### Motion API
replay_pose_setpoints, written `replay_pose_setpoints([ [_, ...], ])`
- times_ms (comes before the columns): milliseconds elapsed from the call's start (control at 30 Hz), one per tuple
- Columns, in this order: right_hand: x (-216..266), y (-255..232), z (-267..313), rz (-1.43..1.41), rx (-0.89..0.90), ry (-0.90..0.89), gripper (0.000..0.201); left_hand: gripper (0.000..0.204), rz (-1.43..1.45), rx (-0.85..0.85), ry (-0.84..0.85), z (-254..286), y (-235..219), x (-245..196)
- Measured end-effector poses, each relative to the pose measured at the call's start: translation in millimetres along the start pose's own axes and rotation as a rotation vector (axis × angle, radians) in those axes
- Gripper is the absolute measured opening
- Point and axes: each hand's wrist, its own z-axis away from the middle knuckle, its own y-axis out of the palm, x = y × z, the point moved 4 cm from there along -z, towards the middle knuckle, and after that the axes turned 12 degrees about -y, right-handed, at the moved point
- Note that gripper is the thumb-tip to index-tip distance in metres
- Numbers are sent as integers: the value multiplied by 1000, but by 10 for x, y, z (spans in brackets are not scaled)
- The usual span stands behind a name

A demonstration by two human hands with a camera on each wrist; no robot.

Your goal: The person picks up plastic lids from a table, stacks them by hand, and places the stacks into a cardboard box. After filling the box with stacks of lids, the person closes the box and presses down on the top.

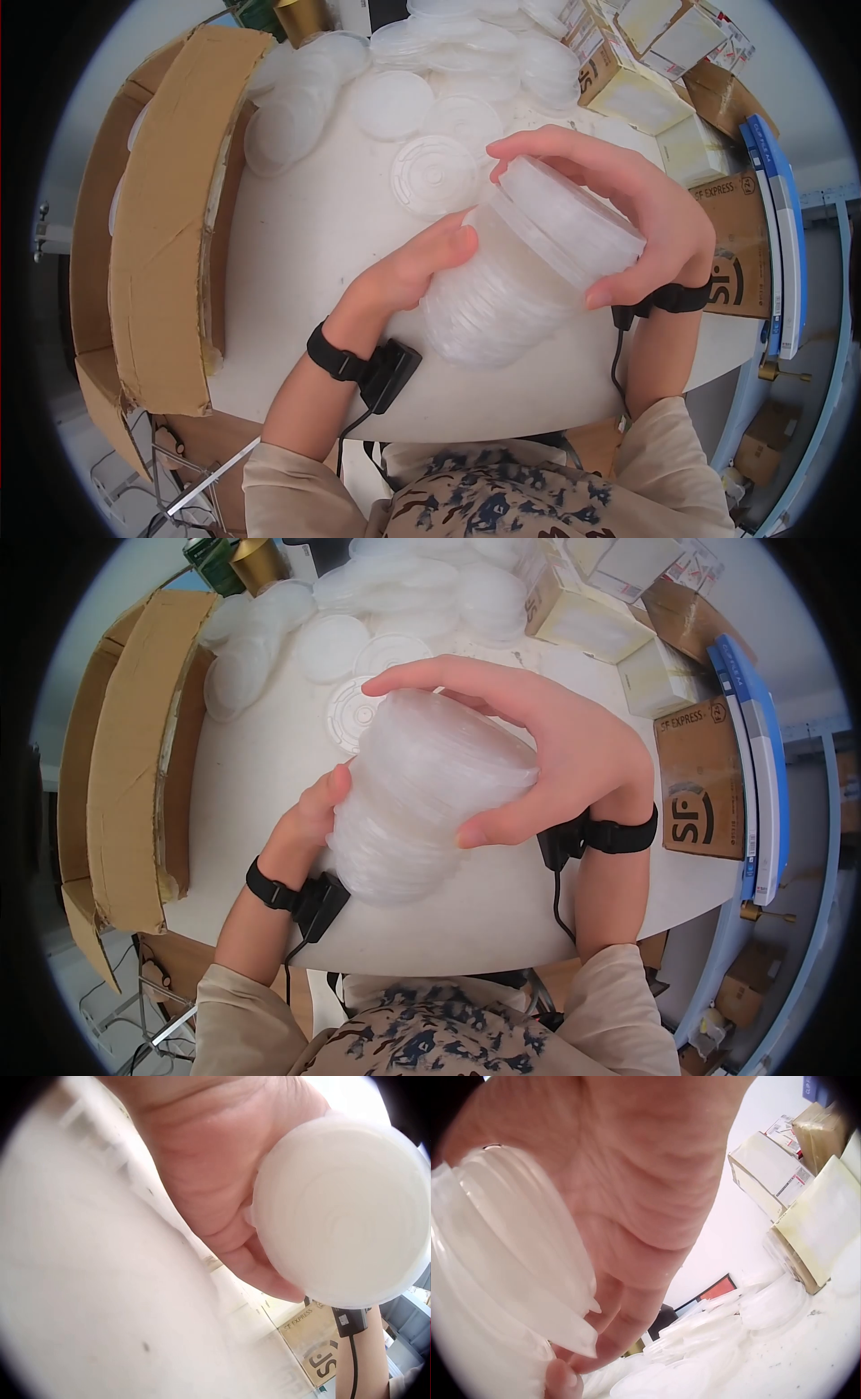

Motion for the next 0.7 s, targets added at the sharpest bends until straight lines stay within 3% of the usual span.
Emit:
replay_pose_setpoints([
  [200, 41, -75, 33, -121, -139, -16, 105, 88, 4, 60, -1, -1, -37, -10],
  [500, 116, -98, 36, 138, -116, 29, 98, 86, 36, 35, 21, -18, -18, -25],
  [567, 121, -96, 4, 331, -91, 17, 94, 86, 32, 23, 29, -25, -10, -33],
  [700, 120, -70, -27, 347, -66, 64, 92, 84, 43, 35, 63, -43, -16, -44],
])
